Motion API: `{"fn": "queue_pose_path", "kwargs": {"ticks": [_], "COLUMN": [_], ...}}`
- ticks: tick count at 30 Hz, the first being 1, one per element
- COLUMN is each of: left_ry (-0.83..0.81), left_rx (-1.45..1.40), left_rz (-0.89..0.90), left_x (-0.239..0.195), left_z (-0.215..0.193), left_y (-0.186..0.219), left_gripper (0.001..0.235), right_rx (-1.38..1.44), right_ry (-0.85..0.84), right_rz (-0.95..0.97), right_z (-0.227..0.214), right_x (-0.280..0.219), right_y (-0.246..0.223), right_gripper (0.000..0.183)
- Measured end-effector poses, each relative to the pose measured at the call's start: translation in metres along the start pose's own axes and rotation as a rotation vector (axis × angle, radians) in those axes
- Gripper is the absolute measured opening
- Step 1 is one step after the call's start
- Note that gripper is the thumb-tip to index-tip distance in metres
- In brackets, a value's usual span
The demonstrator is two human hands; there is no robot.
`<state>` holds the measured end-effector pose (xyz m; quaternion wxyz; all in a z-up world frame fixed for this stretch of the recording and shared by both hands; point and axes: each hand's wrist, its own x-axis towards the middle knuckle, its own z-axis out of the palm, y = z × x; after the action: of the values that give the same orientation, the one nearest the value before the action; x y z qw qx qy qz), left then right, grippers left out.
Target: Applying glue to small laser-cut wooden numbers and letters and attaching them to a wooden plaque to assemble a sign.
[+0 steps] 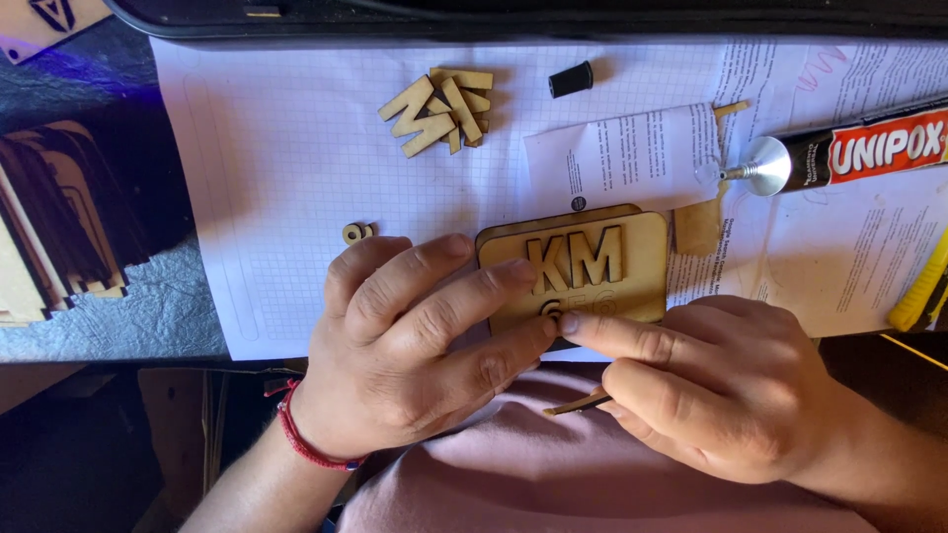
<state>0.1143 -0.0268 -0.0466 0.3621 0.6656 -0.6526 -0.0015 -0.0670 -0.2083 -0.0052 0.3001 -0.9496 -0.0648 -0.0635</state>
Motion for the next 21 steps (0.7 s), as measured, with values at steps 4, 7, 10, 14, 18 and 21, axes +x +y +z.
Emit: {"fn": "queue_pose_path", "kwargs": {"ticks": [4,7,10,14,18,21], "left_ry": [-0.004,-0.029,-0.028,-0.057,-0.061,-0.093], "left_rx": [0.01,0.012,0.008,-0.003,-0.02,-0.027], "left_rz": [0.001,-0.003,-0.012,-0.016,-0.03,-0.032], "left_x": [0.0005,0.0003,-0.0005,0.0,0.0018,0.0031], "left_z": [-0.001,-0.0022,-0.0019,-0.0032,-0.0037,-0.0046], "left_y": [0.0001,0.0,-0.0004,-0.0013,-0.0012,-0.0023], "left_gripper": [0.004,0.008,0.007,0.019,0.014,0.021], "right_rx": [-0.013,-0.011,-0.005,0.006,0.02,0.012], "right_ry": [-0.001,-0.005,-0.01,-0.01,-0.018,-0.022], "right_rz": [0.001,-0.01,-0.015,-0.007,-0.008,-0.004], "right_z": [0.0002,0.0004,0.0007,0.0003,0.0001,0.0003], "right_x": [0.0002,0.0,-0.0005,-0.0001,0.0005,-0.0011], "right_y": [0.0001,0.0008,0.0011,0.0011,0.0011,0.0011], "right_gripper": [0.014,0.015,0.013,0.014,0.014,0.014]}}
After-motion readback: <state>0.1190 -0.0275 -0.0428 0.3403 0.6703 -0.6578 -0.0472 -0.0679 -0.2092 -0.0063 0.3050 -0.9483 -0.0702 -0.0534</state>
